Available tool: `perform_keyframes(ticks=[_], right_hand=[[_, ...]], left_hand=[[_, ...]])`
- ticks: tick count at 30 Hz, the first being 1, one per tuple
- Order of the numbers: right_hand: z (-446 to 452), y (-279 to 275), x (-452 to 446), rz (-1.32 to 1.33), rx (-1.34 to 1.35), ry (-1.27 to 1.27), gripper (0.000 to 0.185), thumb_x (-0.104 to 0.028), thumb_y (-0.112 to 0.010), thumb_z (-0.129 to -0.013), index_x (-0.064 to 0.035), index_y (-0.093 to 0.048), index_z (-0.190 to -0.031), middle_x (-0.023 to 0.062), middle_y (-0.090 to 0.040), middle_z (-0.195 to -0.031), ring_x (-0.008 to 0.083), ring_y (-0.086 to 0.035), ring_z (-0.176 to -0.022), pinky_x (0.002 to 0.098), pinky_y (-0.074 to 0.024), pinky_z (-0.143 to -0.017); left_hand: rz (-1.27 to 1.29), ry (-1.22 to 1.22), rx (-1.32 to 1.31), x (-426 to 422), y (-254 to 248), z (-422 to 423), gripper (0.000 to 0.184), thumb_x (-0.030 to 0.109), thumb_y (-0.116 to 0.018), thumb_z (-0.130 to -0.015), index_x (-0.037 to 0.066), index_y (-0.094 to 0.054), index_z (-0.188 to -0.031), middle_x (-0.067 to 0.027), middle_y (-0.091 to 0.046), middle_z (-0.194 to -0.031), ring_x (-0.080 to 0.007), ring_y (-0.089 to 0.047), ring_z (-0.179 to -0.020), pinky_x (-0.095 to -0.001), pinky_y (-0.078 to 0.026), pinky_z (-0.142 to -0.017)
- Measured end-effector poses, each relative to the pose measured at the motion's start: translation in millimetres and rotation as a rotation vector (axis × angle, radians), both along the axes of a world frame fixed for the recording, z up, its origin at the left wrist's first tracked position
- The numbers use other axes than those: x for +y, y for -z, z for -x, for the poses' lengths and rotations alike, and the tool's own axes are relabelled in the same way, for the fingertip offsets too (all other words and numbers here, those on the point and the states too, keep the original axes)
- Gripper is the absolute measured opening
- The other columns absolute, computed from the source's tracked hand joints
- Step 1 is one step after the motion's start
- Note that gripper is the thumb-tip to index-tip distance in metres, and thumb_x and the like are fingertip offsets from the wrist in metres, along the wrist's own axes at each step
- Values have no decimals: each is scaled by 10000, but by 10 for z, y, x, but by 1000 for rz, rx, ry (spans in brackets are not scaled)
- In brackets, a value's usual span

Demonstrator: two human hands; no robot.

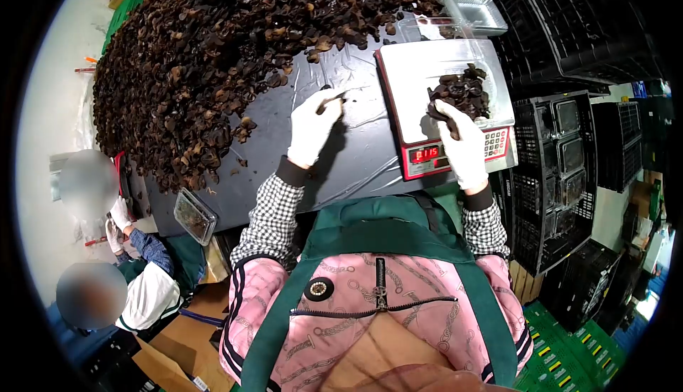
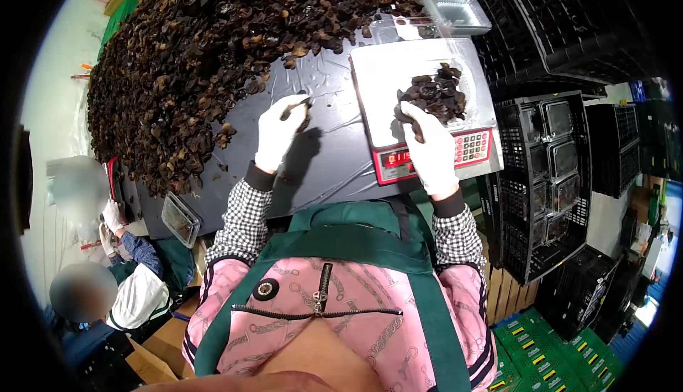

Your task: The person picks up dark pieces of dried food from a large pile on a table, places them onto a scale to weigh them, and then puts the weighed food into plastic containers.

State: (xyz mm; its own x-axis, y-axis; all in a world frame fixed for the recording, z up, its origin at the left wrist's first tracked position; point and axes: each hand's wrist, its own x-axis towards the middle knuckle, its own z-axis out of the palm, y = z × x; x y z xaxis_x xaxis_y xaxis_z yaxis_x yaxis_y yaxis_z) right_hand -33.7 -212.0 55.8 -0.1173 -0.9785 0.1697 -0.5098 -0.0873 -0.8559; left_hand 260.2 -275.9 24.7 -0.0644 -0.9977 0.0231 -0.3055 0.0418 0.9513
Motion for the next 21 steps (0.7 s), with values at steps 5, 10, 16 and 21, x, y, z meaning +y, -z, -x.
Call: perform_keyframes(ticks=[5, 10, 16, 21], right_hand=[[424, -174, -25, -21, -112, -58, 425, -13, -640, -916, -97, -624, -1332, 58, -711, -1142, 112, -651, -882, 249, -521, -803], [986, -207, -167, -106, -471, 224, 236, -80, -662, -946, 23, -664, -1159, 9, -651, -805, 31, -577, -654, 194, -456, -568], [1139, -159, -600, 4, -688, 321, 203, -97, -688, -920, 44, -650, -1062, 58, -664, -918, 97, -618, -796, 247, -508, -723], [1166, -6, -781, -27, -840, 273, 232, -147, -679, -950, 7, -693, -1123, 38, -673, -959, 96, -622, -839, 238, -516, -771]], left_hand=[[159, 33, -12, -173, -381, 1122, 252, 117, -651, -932, 3, -686, -1154, -60, -725, -888, -89, -659, -764, -239, -524, -706], [174, -28, -41, -280, -454, 1969, 277, 204, -669, -925, 28, -706, -1135, -123, -728, -975, -191, -693, -863, -304, -537, -785], [329, 12, -325, -344, -114, 2206, 273, 202, -617, -948, 48, -702, -1157, -137, -683, -1150, -247, -641, -1045, -352, -494, -904], [-64, -54, 323, -293, -231, 2049, 359, 254, -595, -996, 0, -618, -1249, -117, -644, -1241, -199, -636, -1022, -327, -505, -900]])
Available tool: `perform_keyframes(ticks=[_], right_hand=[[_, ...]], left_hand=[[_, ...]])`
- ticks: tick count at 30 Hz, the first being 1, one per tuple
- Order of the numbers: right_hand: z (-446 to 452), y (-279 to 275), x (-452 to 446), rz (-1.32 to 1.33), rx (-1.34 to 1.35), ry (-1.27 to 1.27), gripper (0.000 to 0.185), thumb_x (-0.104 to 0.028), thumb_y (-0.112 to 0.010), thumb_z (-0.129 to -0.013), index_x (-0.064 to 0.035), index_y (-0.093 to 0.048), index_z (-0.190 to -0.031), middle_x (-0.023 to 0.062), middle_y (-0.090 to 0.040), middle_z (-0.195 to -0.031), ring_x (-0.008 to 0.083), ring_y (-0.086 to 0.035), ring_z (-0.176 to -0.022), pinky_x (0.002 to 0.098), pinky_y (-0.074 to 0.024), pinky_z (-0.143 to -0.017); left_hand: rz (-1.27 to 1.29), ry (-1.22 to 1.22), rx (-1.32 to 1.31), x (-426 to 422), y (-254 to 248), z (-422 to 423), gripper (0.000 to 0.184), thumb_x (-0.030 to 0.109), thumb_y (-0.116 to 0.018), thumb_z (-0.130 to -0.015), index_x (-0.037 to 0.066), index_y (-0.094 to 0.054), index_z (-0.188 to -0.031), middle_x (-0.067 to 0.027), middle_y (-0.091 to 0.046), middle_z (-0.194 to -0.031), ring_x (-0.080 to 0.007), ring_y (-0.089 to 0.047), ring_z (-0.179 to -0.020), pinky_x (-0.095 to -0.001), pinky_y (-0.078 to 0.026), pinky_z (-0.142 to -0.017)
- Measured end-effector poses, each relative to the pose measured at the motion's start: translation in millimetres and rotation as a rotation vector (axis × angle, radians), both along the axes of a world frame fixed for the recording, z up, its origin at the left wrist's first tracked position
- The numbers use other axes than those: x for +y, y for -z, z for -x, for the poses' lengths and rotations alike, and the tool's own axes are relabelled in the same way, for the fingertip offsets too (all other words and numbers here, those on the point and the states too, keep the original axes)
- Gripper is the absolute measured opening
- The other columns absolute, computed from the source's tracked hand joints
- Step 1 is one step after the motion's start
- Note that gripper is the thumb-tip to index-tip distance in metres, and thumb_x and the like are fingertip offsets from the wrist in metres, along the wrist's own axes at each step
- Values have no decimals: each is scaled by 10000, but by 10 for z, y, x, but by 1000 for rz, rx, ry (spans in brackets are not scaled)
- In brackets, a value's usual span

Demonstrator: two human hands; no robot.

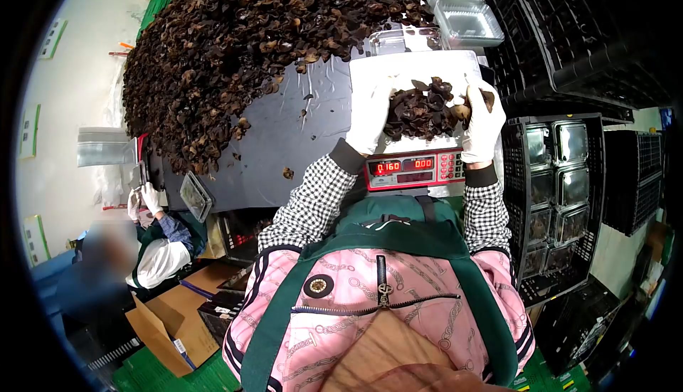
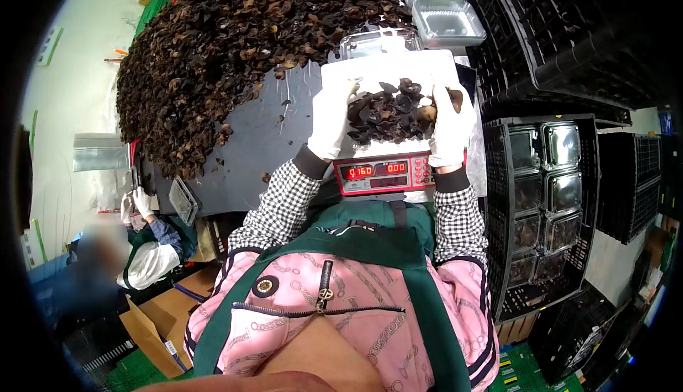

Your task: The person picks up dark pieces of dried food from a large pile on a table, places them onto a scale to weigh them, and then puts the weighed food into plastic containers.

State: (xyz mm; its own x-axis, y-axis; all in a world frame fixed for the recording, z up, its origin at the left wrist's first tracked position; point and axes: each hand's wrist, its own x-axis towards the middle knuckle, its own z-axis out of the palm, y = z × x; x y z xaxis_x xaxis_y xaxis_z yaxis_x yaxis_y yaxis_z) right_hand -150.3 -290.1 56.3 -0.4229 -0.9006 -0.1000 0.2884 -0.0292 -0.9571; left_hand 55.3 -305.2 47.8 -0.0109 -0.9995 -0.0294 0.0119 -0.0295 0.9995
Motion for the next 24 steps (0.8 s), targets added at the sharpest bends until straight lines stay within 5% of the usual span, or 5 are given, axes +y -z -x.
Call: perform_keyframes(ticks=[11, 14, 15, 19, 24], right_hand=[[-109, 21, -76, 73, -14, 75, 231, -152, -683, -936, 38, -644, -1060, 71, -643, -928, 115, -622, -757, 229, -511, -635], [-30, -94, 84, 36, 3, 54, 247, -177, -647, -968, -1, -687, -1137, 64, -673, -1045, 125, -631, -919, 256, -510, -818], [47, -24, 119, 35, 83, 62, 258, -185, -624, -981, -2, -685, -1152, 60, -665, -1039, 120, -629, -895, 253, -514, -794], [105, -85, 303, 21, 162, 110, 296, -216, -603, -987, -9, -684, -1182, 46, -652, -1055, 113, -616, -894, 256, -515, -807], [115, -23, 390, -47, -79, 117, 228, -163, -675, -943, -1, -660, -1103, 64, -669, -932, 119, -637, -756, 236, -524, -620]], left_hand=[[-25, -234, 761, -176, 154, 182, 251, 190, -550, -1014, 6, -614, -1172, -99, -642, -1143, -195, -583, -1134, -362, -454, -1023], [38, -215, 491, -87, -182, -108, 255, 145, -549, -1006, 0, -617, -1204, -86, -649, -1149, -176, -599, -1096, -329, -460, -998], [26, -220, 272, -69, -160, -227, 292, 164, -580, -991, 31, -600, -1249, -27, -627, -1060, -84, -609, -887, -218, -510, -718], [-136, 24, 135, 252, -110, -532, 323, 68, -633, -939, 38, -604, -1260, -122, -628, -1221, -231, -670, -1003, -352, -570, -881], [444, 337, -691, 284, -71, -441, 669, 184, -766, -803, 71, -517, -1414, -170, -524, -1406, -341, -480, -1301, -443, -390, -1080]])
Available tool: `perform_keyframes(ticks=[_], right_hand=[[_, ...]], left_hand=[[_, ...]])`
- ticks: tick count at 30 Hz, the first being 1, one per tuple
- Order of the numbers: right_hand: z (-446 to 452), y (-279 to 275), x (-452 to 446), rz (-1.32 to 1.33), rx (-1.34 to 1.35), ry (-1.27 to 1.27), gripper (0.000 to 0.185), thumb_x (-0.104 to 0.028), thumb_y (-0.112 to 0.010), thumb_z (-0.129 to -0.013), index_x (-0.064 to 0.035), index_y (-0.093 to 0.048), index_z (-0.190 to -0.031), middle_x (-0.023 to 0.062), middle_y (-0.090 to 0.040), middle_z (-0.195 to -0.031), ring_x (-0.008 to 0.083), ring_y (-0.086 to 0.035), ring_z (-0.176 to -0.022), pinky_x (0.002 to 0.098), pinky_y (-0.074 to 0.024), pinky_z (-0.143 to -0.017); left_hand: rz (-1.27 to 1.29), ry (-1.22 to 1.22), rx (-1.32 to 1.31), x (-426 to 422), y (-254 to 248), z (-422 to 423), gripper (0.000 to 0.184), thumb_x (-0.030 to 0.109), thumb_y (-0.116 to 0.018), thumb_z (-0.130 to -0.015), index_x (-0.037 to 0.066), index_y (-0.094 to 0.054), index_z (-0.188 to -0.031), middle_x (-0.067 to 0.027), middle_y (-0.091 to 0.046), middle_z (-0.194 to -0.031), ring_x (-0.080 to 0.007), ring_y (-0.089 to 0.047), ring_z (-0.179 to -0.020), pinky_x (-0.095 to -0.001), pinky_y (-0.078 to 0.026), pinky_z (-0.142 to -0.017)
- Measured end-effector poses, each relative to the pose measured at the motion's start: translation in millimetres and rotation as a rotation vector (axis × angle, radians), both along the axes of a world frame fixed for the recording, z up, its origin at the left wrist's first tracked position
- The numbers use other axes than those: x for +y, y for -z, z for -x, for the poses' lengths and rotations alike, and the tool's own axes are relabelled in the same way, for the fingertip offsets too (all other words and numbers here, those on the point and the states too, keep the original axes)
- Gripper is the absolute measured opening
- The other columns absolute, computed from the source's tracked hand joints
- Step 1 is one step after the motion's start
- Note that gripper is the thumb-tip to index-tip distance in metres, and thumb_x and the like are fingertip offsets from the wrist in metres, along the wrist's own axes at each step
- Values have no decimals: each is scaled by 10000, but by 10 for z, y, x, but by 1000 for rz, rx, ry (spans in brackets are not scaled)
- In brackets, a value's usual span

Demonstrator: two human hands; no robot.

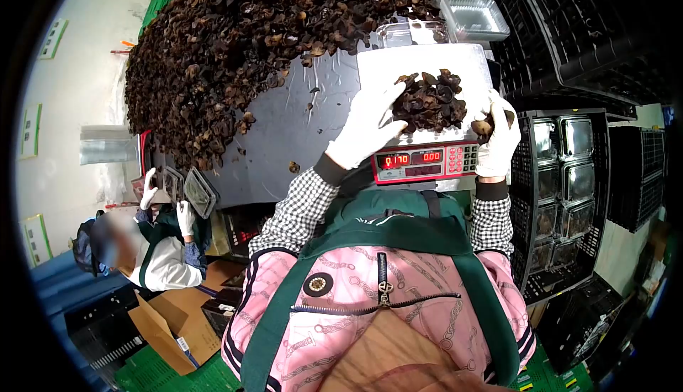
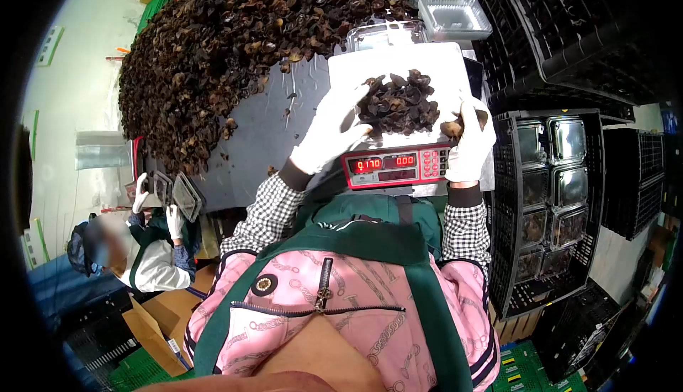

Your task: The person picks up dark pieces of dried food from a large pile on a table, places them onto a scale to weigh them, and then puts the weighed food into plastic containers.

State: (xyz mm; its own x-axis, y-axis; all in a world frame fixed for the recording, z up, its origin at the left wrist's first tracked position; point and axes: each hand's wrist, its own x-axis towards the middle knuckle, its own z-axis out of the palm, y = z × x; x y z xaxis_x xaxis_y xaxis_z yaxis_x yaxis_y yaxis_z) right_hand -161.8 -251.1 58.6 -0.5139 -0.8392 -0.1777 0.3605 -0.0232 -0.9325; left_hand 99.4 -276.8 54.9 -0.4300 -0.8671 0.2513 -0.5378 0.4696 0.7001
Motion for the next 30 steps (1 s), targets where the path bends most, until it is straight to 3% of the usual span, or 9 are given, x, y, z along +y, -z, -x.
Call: perform_keyframes(ticks=[5, 12, 13, 16, 18, 22, 27, 29, 30], right_hand=[[25, 51, 97, -9, -33, -12, 230, -187, -694, -937, -10, -662, -1081, 43, -649, -880, 100, -601, -687, 217, -493, -585], [235, 210, 321, -4, 54, -100, 233, -242, -624, -989, -40, -695, -1079, 11, -637, -905, 93, -571, -828, 250, -463, -758], [295, 315, 320, 36, -17, -123, 368, -356, -594, -1007, -2, -661, -1081, 40, -634, -892, 124, -593, -757, 235, -496, -650], [301, 240, 428, 42, -386, -161, 620, -543, -424, -1032, 33, -650, -1059, 78, -636, -892, 177, -603, -783, 298, -520, -695], [290, 246, 454, 12, -385, -118, 606, -513, -404, -1046, 42, -646, -1054, 93, -636, -892, 185, -603, -802, 304, -525, -706], [241, 329, 475, 18, -349, -126, 479, -359, -406, -1055, 57, -640, -1095, 102, -638, -917, 183, -606, -840, 305, -533, -731], [192, 291, 513, -29, -43, -122, 220, -149, -524, -987, -12, -652, -1102, 50, -666, -932, 118, -631, -826, 248, -507, -780], [181, 304, 514, -47, 13, -90, 219, -176, -536, -996, -18, -656, -1089, 36, -663, -928, 107, -625, -805, 232, -495, -777], [204, 341, 538, -49, -10, -102, 229, -194, -533, -1002, -18, -656, -1083, 31, -659, -921, 106, -622, -801, 235, -495, -773]], left_hand=[[200, -21, -214, 26, 141, 151, 666, 235, -762, -808, 57, -521, -1403, -179, -543, -1378, -358, -476, -1278, -457, -359, -1084], [-354, -144, 261, 20, -248, -50, 538, 119, -754, -855, 6, -556, -1343, -148, -593, -1329, -243, -572, -1230, -364, -453, -1055], [-367, -165, 360, -6, -184, -109, 492, 104, -734, -877, 1, -565, -1328, -135, -598, -1321, -219, -583, -1213, -348, -464, -1044], [-206, -129, 231, -72, 28, -188, 348, 91, -703, -897, -12, -621, -1219, -113, -664, -1181, -187, -637, -1102, -318, -493, -990], [69, 23, -18, -159, -17, -157, 252, 105, -692, -875, 22, -674, -1112, -105, -691, -1074, -227, -675, -934, -329, -520, -875], [394, -82, -357, -62, 161, 84, 167, 203, -719, -841, 139, -725, -995, -29, -683, -1119, -213, -547, -1182, -430, -313, -1074], [239, -33, -157, -112, 87, -86, 212, 148, -710, -840, 114, -729, -1048, -72, -692, -1103, -278, -620, -1064, -447, -434, -980], [217, -69, -96, -140, -3, -216, 226, 92, -690, -874, 54, -712, -1096, -108, -711, -1069, -268, -674, -1004, -405, -529, -897], [-35, -177, 199, -113, 26, -235, 215, 82, -682, -896, 27, -701, -1104, -110, -714, -1072, -227, -675, -1017, -365, -532, -914]])
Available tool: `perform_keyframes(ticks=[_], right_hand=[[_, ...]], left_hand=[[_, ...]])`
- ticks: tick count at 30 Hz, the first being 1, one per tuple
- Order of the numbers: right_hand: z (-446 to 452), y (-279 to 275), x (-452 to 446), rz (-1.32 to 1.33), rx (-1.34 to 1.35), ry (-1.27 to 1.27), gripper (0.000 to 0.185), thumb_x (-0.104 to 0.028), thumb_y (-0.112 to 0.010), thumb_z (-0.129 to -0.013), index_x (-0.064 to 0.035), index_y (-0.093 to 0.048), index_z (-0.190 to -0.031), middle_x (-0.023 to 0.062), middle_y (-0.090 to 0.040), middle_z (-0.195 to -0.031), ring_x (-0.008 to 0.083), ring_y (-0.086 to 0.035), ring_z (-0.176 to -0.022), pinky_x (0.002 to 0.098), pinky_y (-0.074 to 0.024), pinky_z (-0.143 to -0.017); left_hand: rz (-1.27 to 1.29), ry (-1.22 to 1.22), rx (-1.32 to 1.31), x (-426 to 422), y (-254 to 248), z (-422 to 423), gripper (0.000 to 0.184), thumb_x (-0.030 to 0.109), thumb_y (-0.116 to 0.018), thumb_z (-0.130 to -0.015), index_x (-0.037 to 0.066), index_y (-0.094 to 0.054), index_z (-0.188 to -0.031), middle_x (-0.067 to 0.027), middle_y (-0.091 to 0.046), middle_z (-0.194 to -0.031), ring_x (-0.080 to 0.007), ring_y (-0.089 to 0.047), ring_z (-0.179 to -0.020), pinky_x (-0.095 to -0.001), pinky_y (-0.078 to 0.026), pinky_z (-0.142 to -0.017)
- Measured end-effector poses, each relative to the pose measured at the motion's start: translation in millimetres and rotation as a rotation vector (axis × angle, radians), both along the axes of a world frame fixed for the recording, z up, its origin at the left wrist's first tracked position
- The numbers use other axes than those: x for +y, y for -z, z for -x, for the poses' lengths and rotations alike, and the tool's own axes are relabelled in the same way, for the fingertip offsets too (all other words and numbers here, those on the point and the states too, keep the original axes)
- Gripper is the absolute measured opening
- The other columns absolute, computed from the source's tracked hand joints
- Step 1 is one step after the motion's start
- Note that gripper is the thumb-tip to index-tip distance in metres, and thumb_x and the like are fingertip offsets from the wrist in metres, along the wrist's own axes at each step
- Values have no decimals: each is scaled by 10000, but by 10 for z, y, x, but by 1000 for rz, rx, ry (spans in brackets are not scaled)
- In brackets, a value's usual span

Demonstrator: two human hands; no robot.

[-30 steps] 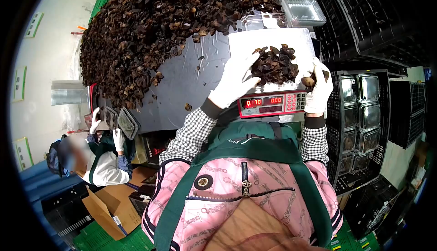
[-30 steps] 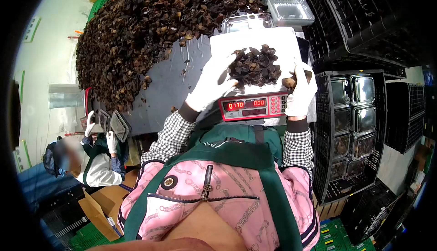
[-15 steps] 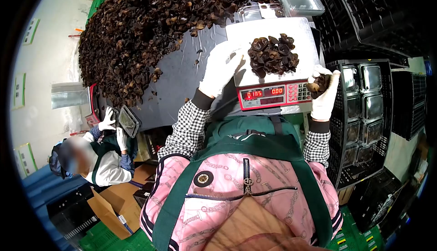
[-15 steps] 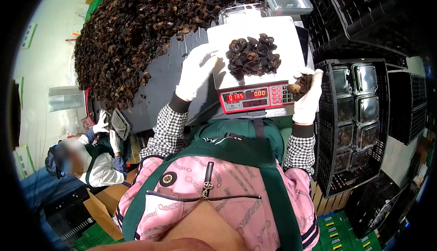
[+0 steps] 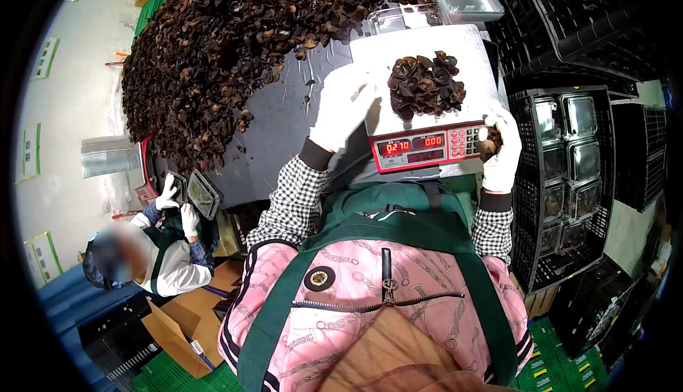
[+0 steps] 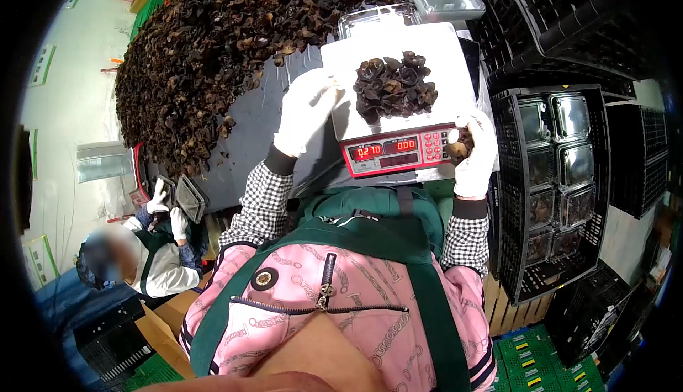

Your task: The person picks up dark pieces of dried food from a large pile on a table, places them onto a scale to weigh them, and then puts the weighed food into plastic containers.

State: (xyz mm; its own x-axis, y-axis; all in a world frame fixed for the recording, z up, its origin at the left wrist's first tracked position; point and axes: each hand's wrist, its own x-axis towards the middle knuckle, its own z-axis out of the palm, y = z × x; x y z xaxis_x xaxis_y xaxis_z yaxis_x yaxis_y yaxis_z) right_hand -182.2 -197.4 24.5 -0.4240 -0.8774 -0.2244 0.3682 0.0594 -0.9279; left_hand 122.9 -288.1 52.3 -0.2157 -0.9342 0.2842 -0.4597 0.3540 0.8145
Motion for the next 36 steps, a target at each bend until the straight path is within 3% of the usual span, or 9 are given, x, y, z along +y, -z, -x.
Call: perform_keyframes(ticks=[1, 7, 8, 11, 17, 21, 24, 28, 36], right_hand=[[20, 27, 23, -3, -22, -12, 241, -211, -530, -1009, -18, -656, -1078, 27, -655, -913, 106, -619, -796, 237, -496, -769], [-294, -163, -83, -49, -147, 102, 254, -222, -558, -994, -10, -630, -1113, 61, -631, -920, 149, -626, -805, 275, -524, -753], [-373, -185, -126, 89, 314, -40, 265, -104, -563, -937, 15, -599, -1171, 96, -633, -975, 175, -635, -889, 295, -523, -818], [-652, -478, -331, 344, 940, -37, 285, -47, -552, -948, 33, -574, -1221, 124, -641, -1057, 194, -635, -987, 318, -517, -893], [-647, -275, -864, 229, -461, 93, 206, -238, -554, -1025, -46, -622, -1051, 42, -648, -903, 131, -635, -765, 249, -535, -690], [-439, -230, -847, 173, -442, 181, 273, -204, -591, -991, 2, -657, -1157, 47, -646, -902, 140, -620, -776, 265, -508, -688], [-309, -275, -671, 190, -412, 166, 300, -204, -592, -994, 20, -647, -1187, 25, -623, -859, 134, -588, -729, 256, -480, -644], [-77, -268, -356, 97, -393, 104, 311, -267, -535, -1040, 11, -659, -1101, -9, -581, -803, 93, -472, -620, 224, -353, -540], [-97, -347, 14, -110, -291, 28, 560, -528, -364, -1056, -57, -657, -981, 40, -619, -743, 124, -514, -551, 240, -358, -468]], left_hand=[[-236, -87, 315, 32, 20, -12, 206, 72, -675, -918, 1, -689, -1111, -112, -718, -1075, -186, -677, -1030, -326, -535, -931], [-366, 9, 211, 237, -456, 181, 257, 118, -688, -925, -7, -690, -1149, -95, -725, -1051, -125, -669, -936, -252, -527, -823], [-235, 134, -101, 265, -609, 363, 281, 127, -684, -925, 10, -688, -1180, -90, -730, -1028, -124, -671, -936, -257, -530, -823], [-574, 292, 647, 425, -285, 852, 500, 59, -690, -879, 47, -556, -1360, -83, -672, -1159, -113, -653, -924, -233, -534, -768], [-392, 216, 417, -55, -40, 845, 292, 116, -605, -950, 33, -620, -1229, -26, -652, -979, -81, -592, -800, -235, -517, -713], [-479, 177, 299, -286, 50, 724, 338, 92, -635, -949, 45, -616, -1283, -61, -663, -1106, -127, -601, -852, -262, -521, -787], [187, 40, -178, -315, -72, 613, 338, 102, -665, -931, 48, -642, -1264, -73, -682, -1097, -136, -638, -893, -275, -538, -778], [-168, -61, 298, -327, -389, 350, 262, 60, -664, -935, -16, -660, -1185, -95, -698, -1098, -139, -670, -963, -261, -538, -865], [-198, -53, 242, -266, -451, 112, 250, 83, -660, -946, 0, -685, -1181, -69, -721, -1049, -100, -658, -910, -220, -521, -775]])
